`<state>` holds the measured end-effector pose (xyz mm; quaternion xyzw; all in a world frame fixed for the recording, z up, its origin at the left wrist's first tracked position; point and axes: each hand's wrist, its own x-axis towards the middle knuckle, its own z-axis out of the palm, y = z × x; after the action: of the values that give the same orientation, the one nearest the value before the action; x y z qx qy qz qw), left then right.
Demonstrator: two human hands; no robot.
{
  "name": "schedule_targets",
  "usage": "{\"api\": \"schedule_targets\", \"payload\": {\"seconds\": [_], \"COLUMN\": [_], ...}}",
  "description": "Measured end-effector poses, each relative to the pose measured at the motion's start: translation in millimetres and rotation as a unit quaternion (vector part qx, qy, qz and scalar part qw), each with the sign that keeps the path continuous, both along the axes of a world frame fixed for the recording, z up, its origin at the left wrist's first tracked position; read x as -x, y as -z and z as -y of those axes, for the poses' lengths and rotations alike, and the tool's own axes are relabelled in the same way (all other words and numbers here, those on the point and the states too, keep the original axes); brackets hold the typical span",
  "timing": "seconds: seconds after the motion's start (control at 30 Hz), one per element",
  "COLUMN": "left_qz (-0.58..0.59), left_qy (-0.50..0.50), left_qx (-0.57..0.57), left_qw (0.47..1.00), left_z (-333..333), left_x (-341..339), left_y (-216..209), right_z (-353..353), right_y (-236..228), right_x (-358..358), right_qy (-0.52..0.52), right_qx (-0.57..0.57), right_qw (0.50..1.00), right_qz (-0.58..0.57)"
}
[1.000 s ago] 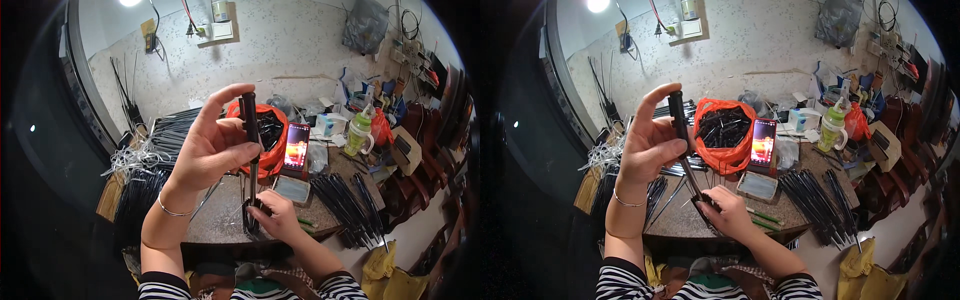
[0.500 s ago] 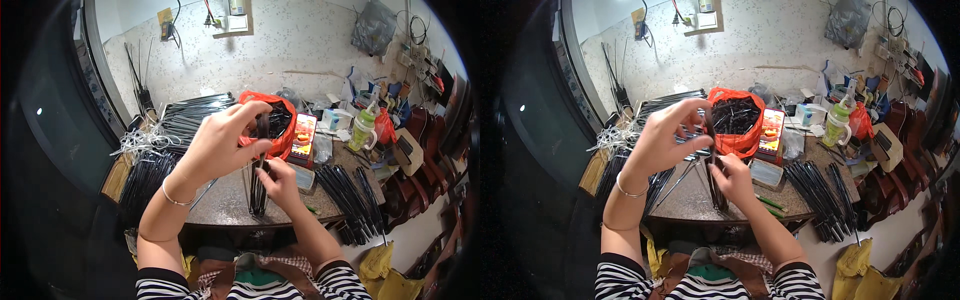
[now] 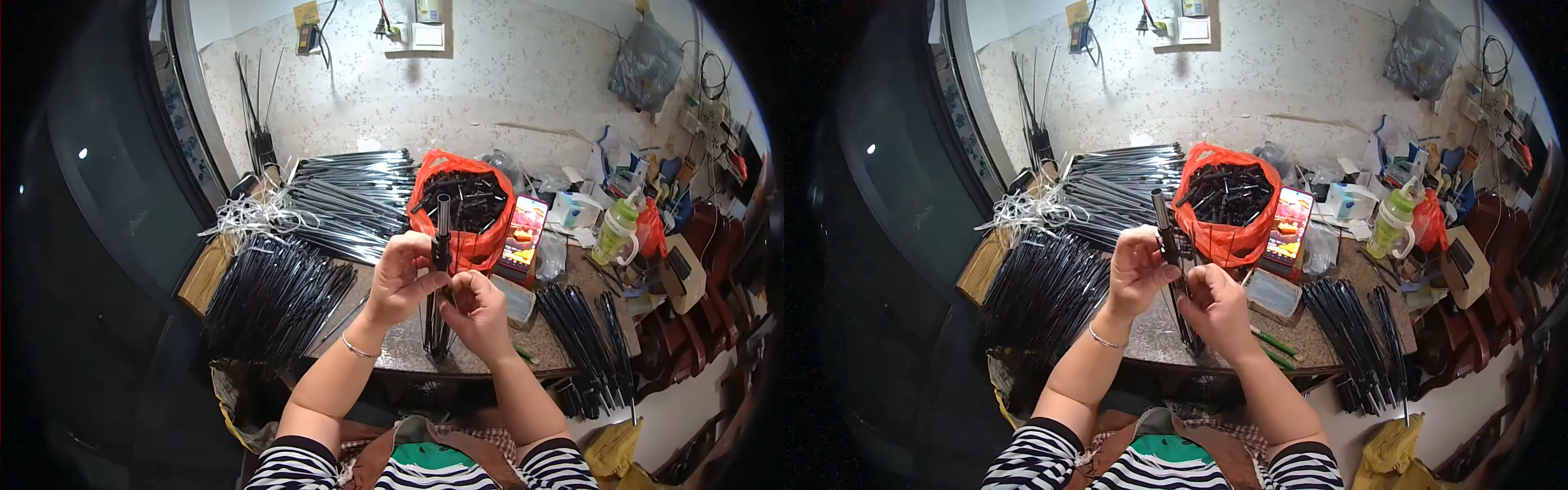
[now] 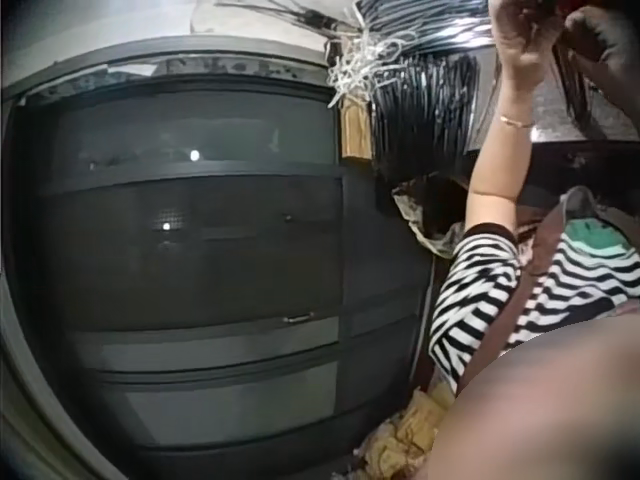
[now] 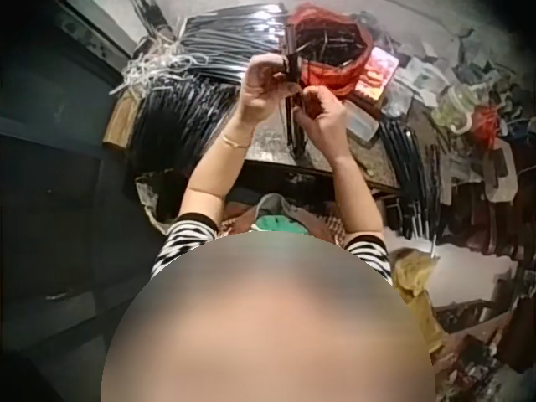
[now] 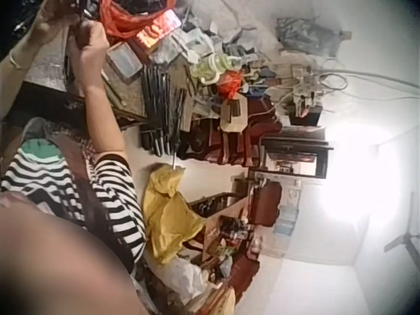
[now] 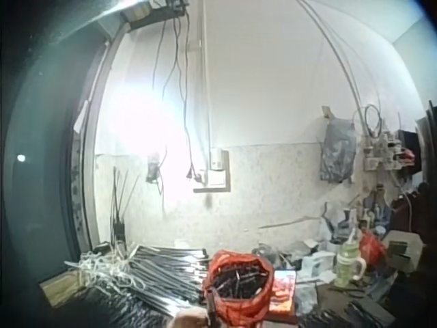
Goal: Group multiple umbrella wires together and crimp a metal connector onto the ends using pliers.
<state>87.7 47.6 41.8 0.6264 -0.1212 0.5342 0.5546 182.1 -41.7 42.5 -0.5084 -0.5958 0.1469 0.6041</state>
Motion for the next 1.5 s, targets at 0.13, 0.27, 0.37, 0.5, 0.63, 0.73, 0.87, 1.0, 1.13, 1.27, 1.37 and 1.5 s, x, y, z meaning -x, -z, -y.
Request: {"api": "schedule_targets", "payload": {"seconds": [0.13, 0.27, 0.37, 0.5, 0.63, 0.73, 0.87, 1.0, 1.13, 1.27, 1.37, 1.5], "left_qz": [0.015, -0.01, -0.119, -0.164, -0.144, -0.132, -0.134, -0.135, 0.081, -0.063, -0.192, -0.174], "left_qy": [-0.072, -0.081, -0.235, -0.177, -0.076, -0.148, -0.262, -0.369, -0.461, -0.374, -0.043, -0.072], "left_qx": [0.016, -0.006, -0.138, -0.118, -0.091, -0.123, -0.089, -0.273, -0.44, -0.115, -0.052, -0.125], "left_qw": [0.997, 0.997, 0.955, 0.963, 0.982, 0.972, 0.952, 0.878, 0.766, 0.918, 0.979, 0.974], "left_z": [-4.9, -5.3, -4.5, -4.6, -2.7, 9.1, 22.5, 28.0, 28.5, 15.1, 13.9, 17.7], "left_x": [-1.9, 0.0, 3.4, 2.2, 6.7, 10.5, 9.7, 9.6, 35.3, 25.5, 12.5, 11.7], "left_y": [-1.1, -2.6, 0.4, -2.0, 2.0, 15.4, 15.2, 7.3, -1.6, 4.8, 9.5, 4.8], "right_z": [-7.9, -10.9, -12.6, -7.6, 2.1, 9.5, 9.5, 1.8, 7.7, 21.7, 22.0, 15.8], "right_y": [6.6, 21.4, 13.7, 8.2, 0.9, 11.3, 13.7, 15.9, 11.3, 5.8, 12.5, 11.7], "right_x": [-2.4, -12.9, -17.9, -27.6, -21.4, -12.7, -8.2, -14.6, -38.3, -33.4, -26.6, -33.8], "right_qy": [0.022, -0.043, -0.063, -0.075, 0.038, 0.085, 0.073, 0.053, 0.031, -0.037, -0.085, -0.212], "right_qx": [-0.06, -0.007, -0.022, -0.052, -0.141, -0.177, -0.097, -0.12, -0.077, -0.034, -0.054, -0.069], "right_qw": [0.997, 0.996, 0.982, 0.989, 0.98, 0.963, 0.965, 0.984, 0.994, 0.999, 0.993, 0.968], "right_qz": [0.033, -0.082, -0.179, -0.116, 0.135, 0.183, 0.232, 0.12, 0.077, 0.012, -0.066, -0.113]}}
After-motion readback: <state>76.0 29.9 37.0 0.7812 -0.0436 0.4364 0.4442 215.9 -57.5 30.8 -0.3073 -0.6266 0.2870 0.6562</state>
